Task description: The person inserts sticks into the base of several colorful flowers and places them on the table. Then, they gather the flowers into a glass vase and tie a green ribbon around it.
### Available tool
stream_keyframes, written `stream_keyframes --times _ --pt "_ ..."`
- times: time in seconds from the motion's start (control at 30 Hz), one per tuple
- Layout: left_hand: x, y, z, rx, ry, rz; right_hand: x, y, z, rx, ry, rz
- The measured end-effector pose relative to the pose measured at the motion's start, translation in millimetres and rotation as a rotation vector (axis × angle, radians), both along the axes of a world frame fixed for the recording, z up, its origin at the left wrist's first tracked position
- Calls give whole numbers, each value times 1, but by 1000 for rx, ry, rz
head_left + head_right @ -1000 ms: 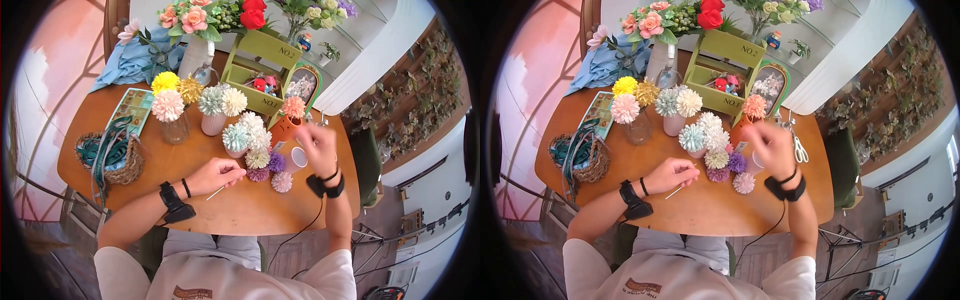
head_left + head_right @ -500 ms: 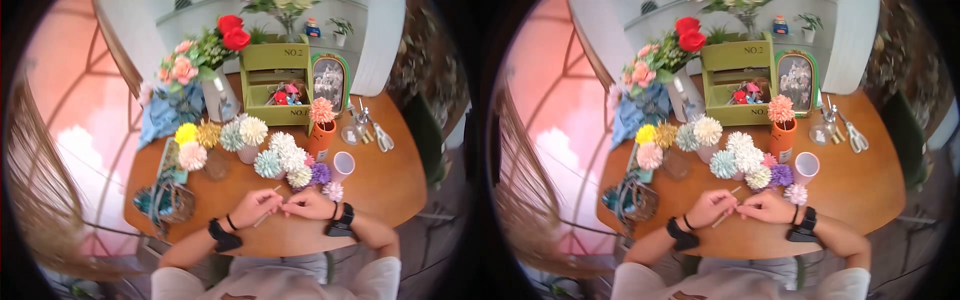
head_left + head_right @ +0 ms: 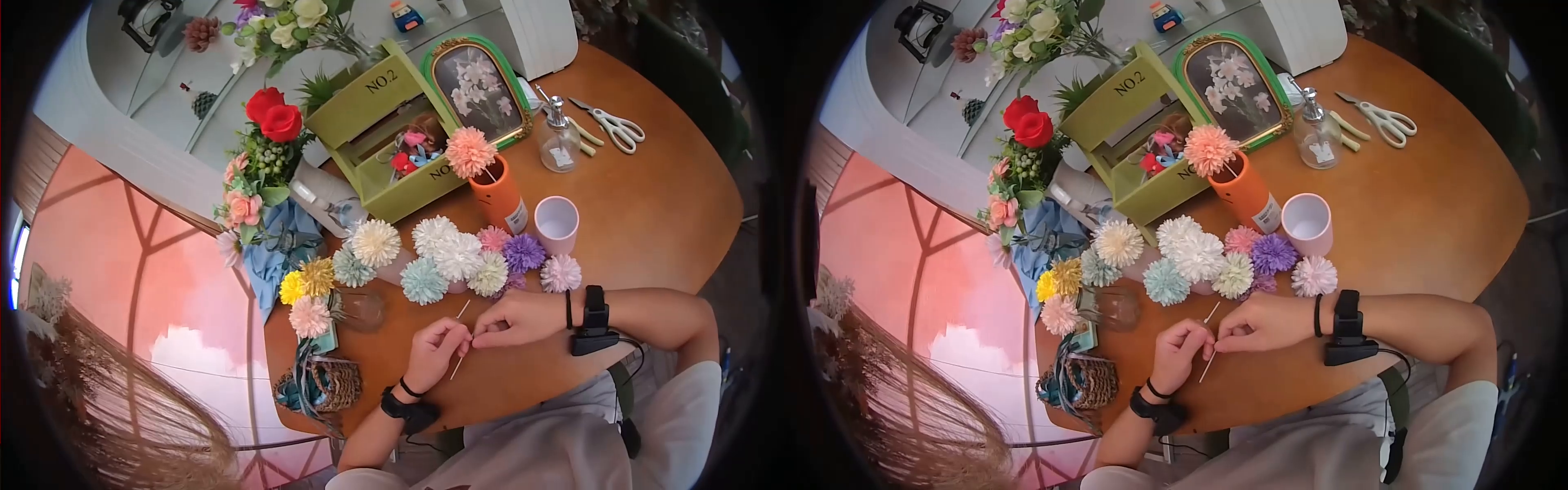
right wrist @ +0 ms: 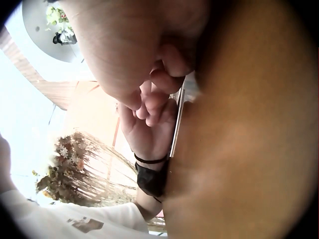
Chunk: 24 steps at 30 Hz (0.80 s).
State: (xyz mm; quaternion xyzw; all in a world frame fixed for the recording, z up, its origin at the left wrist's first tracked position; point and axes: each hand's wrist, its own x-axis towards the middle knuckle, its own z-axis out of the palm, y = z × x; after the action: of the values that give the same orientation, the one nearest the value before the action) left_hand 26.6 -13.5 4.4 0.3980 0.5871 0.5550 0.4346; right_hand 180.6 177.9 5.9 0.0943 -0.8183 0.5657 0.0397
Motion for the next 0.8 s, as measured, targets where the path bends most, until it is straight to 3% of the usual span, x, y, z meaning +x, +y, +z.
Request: stream_keyframes --times 0.17,0.27,0.37,0.57,0.67,0.8 --pt "-3 -2 -6 179 -59 80 1 -4 7 119 -75 -71" --pt "-1 0 -1 176 -58 139 4 -7 11 363 -60 -90" --pt "0 1 0 174 -61 159 8 -10 4 571 103 -105" --pt "0 1 0 164 -63 146 8 -9 6 455 36 -113" --pt "0 1 0 164 -59 142 7 -10 -3 439 124 -150" --pt "1 2 1 162 -52 137 8 -10 -1 515 138 -126"
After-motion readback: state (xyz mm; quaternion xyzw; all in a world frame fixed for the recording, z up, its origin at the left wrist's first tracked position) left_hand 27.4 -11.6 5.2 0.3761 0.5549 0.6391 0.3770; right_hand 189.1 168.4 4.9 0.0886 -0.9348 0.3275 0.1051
